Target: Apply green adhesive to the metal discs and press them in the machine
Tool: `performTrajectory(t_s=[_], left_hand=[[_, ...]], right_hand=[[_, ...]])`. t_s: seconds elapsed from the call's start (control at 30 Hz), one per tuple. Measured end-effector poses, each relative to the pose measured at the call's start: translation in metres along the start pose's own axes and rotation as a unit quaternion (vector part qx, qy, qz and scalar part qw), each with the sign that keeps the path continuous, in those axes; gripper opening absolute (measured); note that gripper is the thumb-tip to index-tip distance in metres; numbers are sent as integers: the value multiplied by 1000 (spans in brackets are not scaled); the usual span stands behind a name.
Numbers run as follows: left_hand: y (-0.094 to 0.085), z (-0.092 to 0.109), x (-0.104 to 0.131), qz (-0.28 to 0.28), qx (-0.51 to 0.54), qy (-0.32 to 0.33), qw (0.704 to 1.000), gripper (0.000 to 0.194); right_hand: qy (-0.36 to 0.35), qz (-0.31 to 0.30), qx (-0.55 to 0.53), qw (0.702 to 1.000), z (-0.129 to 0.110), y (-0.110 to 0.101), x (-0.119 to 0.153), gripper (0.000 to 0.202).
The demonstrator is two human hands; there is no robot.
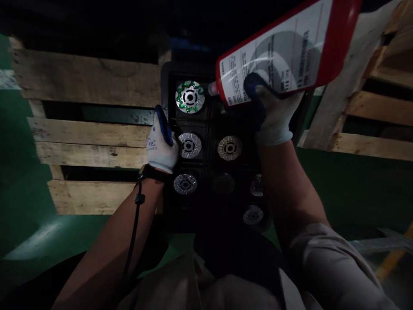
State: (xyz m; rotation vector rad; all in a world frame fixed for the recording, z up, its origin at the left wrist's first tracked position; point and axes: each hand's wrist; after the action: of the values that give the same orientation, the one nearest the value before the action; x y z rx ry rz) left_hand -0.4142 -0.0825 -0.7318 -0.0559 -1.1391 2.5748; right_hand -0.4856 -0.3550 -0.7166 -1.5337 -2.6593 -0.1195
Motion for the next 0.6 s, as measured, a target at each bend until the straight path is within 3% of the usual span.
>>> performTrajectory(t_s=[0.2, 0.37, 0.6], left_hand=[[-3, 1, -1, -2, 20, 7, 1000, 82], [-4, 2, -3, -11, 19, 4, 1000, 82], [-3, 2, -3, -10, 14, 5, 1000, 86]], right_hand=[[-118, 45, -19, 992, -5, -3, 11, 44], [-93, 25, 11, 995, -14, 3, 19, 37], [-59, 50, -35, 996, -14, 1, 23, 58]])
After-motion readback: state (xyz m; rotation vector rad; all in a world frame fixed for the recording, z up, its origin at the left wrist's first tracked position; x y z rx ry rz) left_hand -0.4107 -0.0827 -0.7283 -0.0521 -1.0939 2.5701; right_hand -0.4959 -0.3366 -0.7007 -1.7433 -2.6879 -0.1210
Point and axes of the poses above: each hand's wrist, its own x-axis away from the middle knuckle, its own y-axis out of the palm, z = x × y, and after that the axes turned 9 degrees about z, right-handed
